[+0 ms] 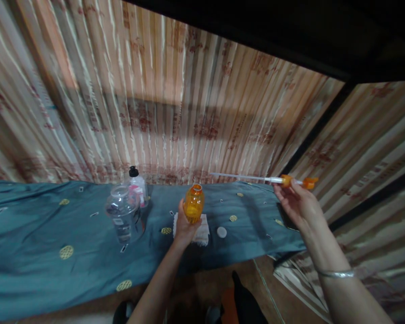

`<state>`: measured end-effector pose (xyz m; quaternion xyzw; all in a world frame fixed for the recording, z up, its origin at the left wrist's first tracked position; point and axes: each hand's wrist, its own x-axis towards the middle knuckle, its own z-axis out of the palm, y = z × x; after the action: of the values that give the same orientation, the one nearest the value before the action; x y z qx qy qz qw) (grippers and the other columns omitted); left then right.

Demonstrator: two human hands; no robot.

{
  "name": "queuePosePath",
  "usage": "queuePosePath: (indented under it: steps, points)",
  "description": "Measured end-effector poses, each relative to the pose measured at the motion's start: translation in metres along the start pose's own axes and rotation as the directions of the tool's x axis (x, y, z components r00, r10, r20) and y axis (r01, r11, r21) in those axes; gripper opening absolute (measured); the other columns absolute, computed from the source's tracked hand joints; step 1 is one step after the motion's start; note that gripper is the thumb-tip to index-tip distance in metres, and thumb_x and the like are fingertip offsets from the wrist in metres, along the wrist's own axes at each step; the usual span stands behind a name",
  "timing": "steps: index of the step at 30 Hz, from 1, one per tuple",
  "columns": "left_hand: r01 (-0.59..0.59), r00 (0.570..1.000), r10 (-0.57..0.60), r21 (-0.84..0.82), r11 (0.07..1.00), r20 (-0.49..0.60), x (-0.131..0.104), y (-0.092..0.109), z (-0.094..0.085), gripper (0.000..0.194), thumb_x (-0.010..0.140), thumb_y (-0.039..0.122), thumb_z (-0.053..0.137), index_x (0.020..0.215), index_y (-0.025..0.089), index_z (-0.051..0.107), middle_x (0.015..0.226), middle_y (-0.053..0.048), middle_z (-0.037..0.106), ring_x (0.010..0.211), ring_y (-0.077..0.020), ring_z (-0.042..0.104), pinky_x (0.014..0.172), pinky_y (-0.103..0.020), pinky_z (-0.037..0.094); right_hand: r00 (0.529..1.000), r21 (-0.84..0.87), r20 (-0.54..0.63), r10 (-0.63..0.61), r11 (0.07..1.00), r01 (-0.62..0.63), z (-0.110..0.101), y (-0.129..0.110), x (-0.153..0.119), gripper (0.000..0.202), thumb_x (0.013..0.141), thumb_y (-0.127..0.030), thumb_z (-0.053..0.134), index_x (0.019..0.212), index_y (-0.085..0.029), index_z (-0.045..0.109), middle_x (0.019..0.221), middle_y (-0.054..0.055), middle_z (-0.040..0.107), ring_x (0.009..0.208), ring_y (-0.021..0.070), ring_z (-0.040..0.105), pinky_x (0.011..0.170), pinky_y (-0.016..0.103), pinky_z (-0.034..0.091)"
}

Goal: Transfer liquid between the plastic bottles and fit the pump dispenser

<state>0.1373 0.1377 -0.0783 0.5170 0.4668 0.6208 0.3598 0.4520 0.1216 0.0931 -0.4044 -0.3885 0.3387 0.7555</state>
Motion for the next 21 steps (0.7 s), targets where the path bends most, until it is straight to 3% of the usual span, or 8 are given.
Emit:
queuePosePath:
  steps: [4,8,12,14,18,21]
  points:
    - [0.007,1.000,-0.007,-0.065,0.998,0.000,0.001,-0.001,0.003,0.045,0.094,0.040,0.066,0.133,0.019,0.057,0.134,-0.012,0.061,0.115,-0.0269,0.064,0.096,-0.051,0.057,0.988,0.042,0.152,0.034,0.998,-0.041,0.022,-0.017,-0.006,0.030,0.071,-0.038,0.092,0.086,-0.022,0.073,0.090,0.002,0.077,0.081,0.0136,0.075,0.082,0.027,0.066]
    - [0.007,1.000,-0.008,-0.124,0.992,-0.009,0.001,-0.001,0.005,0.048,0.094,0.039,0.065,0.136,0.020,0.055,0.137,-0.012,0.059,0.117,-0.0278,0.063,0.098,-0.052,0.056,0.976,0.069,0.207,0.066,0.994,-0.082,0.041,-0.030,-0.009,0.034,0.064,-0.037,0.097,0.084,-0.022,0.075,0.087,0.000,0.079,0.080,0.0137,0.076,0.080,0.023,0.067]
    - [0.001,1.000,0.000,-0.172,0.985,0.006,0.001,-0.004,0.007,0.077,0.081,0.039,0.080,0.147,0.022,0.045,0.135,-0.013,0.060,0.118,-0.0290,0.063,0.102,-0.053,0.052,0.974,0.003,0.216,0.066,0.998,-0.069,0.046,-0.037,-0.009,0.035,0.061,-0.043,0.098,0.076,-0.023,0.074,0.085,-0.001,0.079,0.077,0.0129,0.075,0.076,0.023,0.067]
    - [0.002,1.000,-0.001,-0.182,0.983,0.007,0.001,-0.006,0.007,0.086,0.076,0.039,0.083,0.149,0.022,0.041,0.134,-0.013,0.061,0.117,-0.0297,0.063,0.104,-0.054,0.051,0.972,-0.050,0.229,0.045,0.998,-0.034,0.051,-0.042,-0.008,0.038,0.059,-0.046,0.098,0.075,-0.022,0.074,0.081,-0.002,0.077,0.073,0.0114,0.073,0.074,0.021,0.066]
    - [0.005,1.000,-0.007,-0.187,0.982,-0.007,0.001,-0.010,0.008,0.067,0.087,0.037,0.073,0.146,0.021,0.044,0.137,-0.013,0.059,0.117,-0.0296,0.063,0.102,-0.056,0.051,0.931,-0.153,0.362,-0.039,0.983,0.100,0.078,-0.052,-0.002,0.040,0.062,-0.054,0.095,0.075,-0.022,0.074,0.074,-0.003,0.073,0.070,0.0122,0.071,0.078,0.027,0.065]
    - [-0.001,1.000,0.001,-0.191,0.982,0.001,0.001,-0.010,0.008,0.086,0.075,0.031,0.082,0.148,0.023,0.038,0.136,-0.012,0.060,0.116,-0.0289,0.064,0.103,-0.052,0.052,0.871,-0.206,0.485,-0.079,0.958,0.201,0.113,-0.050,0.002,0.044,0.065,-0.058,0.091,0.087,-0.023,0.075,0.088,0.001,0.076,0.085,0.0173,0.073,0.084,0.033,0.062]
